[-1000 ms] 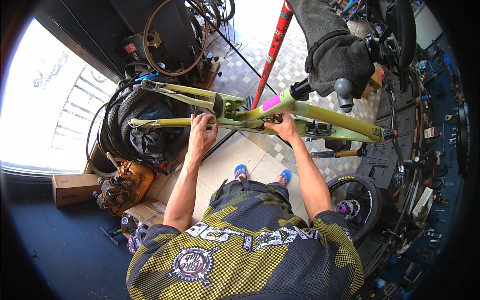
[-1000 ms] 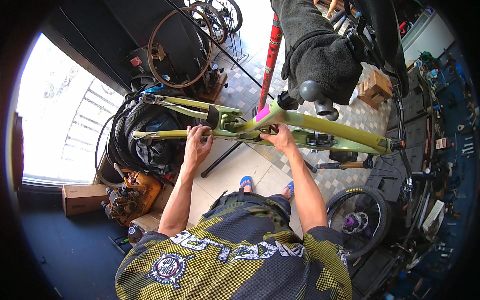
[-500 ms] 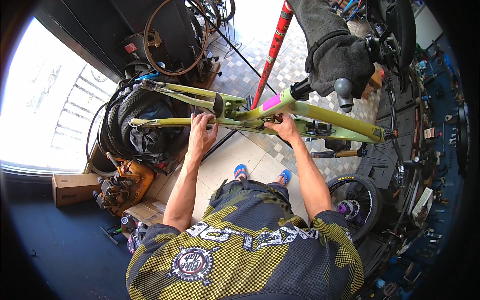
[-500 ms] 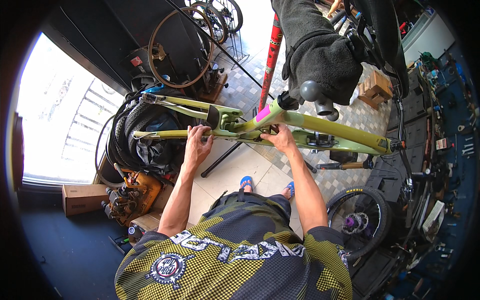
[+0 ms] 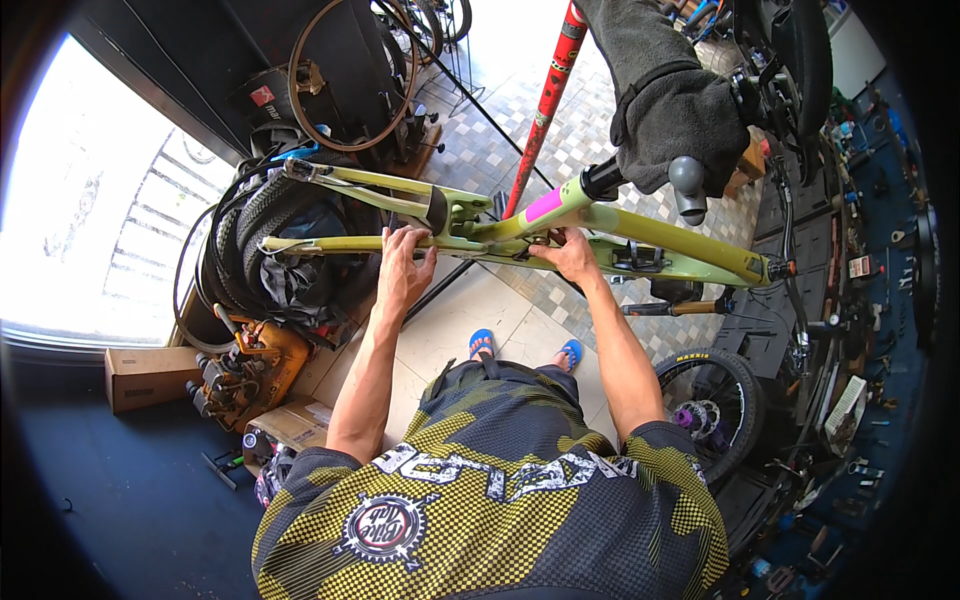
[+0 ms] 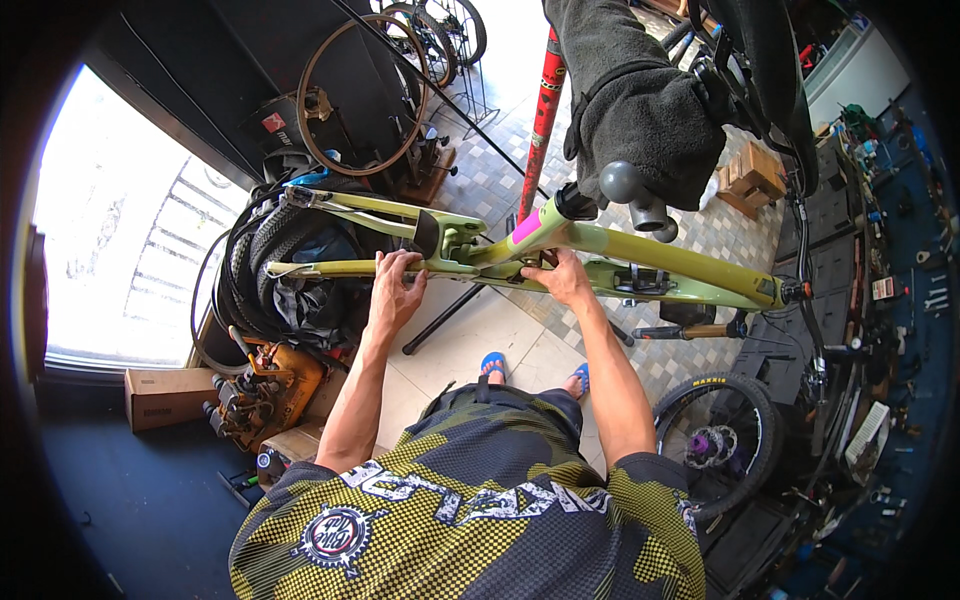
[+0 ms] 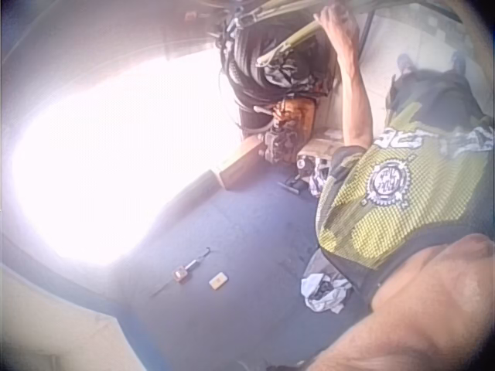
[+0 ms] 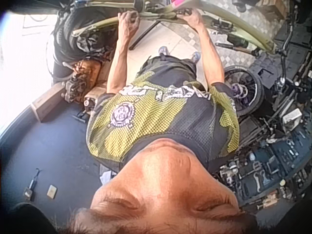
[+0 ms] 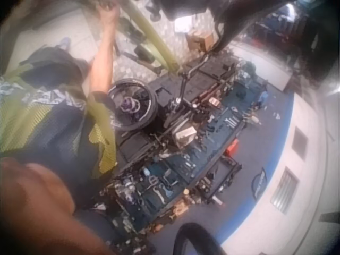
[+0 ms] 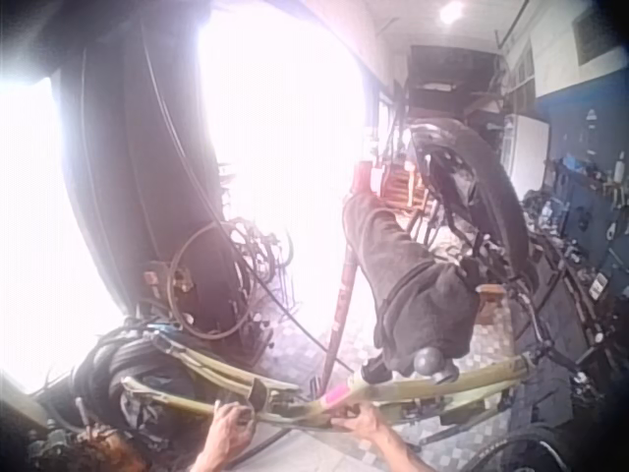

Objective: The person removes a bicycle pedal from the crank arm, inspects it, and then reinstalls it. They also handle a small black plastic part, possibly a pedal cover or adapter, and place it on the workbench.

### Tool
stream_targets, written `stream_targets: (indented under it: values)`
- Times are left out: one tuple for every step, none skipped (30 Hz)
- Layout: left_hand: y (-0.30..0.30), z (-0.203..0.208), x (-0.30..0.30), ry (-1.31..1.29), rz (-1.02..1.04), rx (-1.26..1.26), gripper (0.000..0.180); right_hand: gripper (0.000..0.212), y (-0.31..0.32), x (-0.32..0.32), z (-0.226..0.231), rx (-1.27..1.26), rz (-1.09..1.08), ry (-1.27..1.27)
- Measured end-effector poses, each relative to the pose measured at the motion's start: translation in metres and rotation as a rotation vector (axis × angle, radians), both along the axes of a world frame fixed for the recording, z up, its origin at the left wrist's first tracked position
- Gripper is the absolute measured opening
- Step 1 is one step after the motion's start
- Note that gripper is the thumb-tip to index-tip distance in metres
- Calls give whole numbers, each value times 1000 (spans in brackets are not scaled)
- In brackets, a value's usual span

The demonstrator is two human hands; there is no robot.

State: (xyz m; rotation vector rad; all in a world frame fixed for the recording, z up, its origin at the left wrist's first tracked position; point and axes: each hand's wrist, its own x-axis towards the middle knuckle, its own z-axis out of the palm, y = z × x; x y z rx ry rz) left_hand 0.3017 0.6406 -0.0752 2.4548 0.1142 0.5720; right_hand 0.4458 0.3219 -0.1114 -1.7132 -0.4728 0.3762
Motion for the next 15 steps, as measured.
stream_targets:
  values:
    - [0, 0, 0, 0, -1, 0, 33, 49, 0, 0, 0, 6, 2, -7]
    - [1, -1, 0, 1, -2, 0, 33, 49, 0, 0, 0, 12, 3, -14]
    - [1, -1, 0, 1, -2, 0, 33, 49, 0, 0, 0, 17, 5, -21]
    - [1, -1, 0, 1, -2, -2, 33, 49, 0, 0, 0, 20, 3, -18]
    - [0, 0, 1, 1, -2, -4, 33, 49, 0, 0, -1, 22, 1, -15]
    - [0, 0, 1, 1, -1, -6, 33, 49, -1, 0, -2, 24, 0, -12]
    - [0, 0, 1, -1, -1, -5, 33, 51, -1, 1, -3, 29, 0, -13]
    - [0, -1, 1, -2, -2, -5, 33, 52, -1, 1, -3, 35, 0, -14]
    - [0, -1, 1, -4, -2, -4, 33, 54, -2, 1, -4, 40, 0, -15]
    - [0, -2, 1, -3, 0, -3, 33, 53, -1, 1, -3, 30, -1, -16]
    - [1, -2, 1, -2, 1, -2, 33, 53, -1, 1, -2, 20, -2, -17]
    - [1, -3, 0, -1, 2, -2, 33, 53, 0, 1, -1, 10, -3, -18]
    - [1, -2, 0, 3, 2, -5, 33, 52, 0, 1, 0, 13, 1, -13]
    - [0, -1, 0, 7, 2, -8, 33, 52, 0, 1, 0, 17, 6, -9]
    - [0, -1, 0, 11, 2, -11, 33, 51, 0, 1, 0, 20, 11, -4]
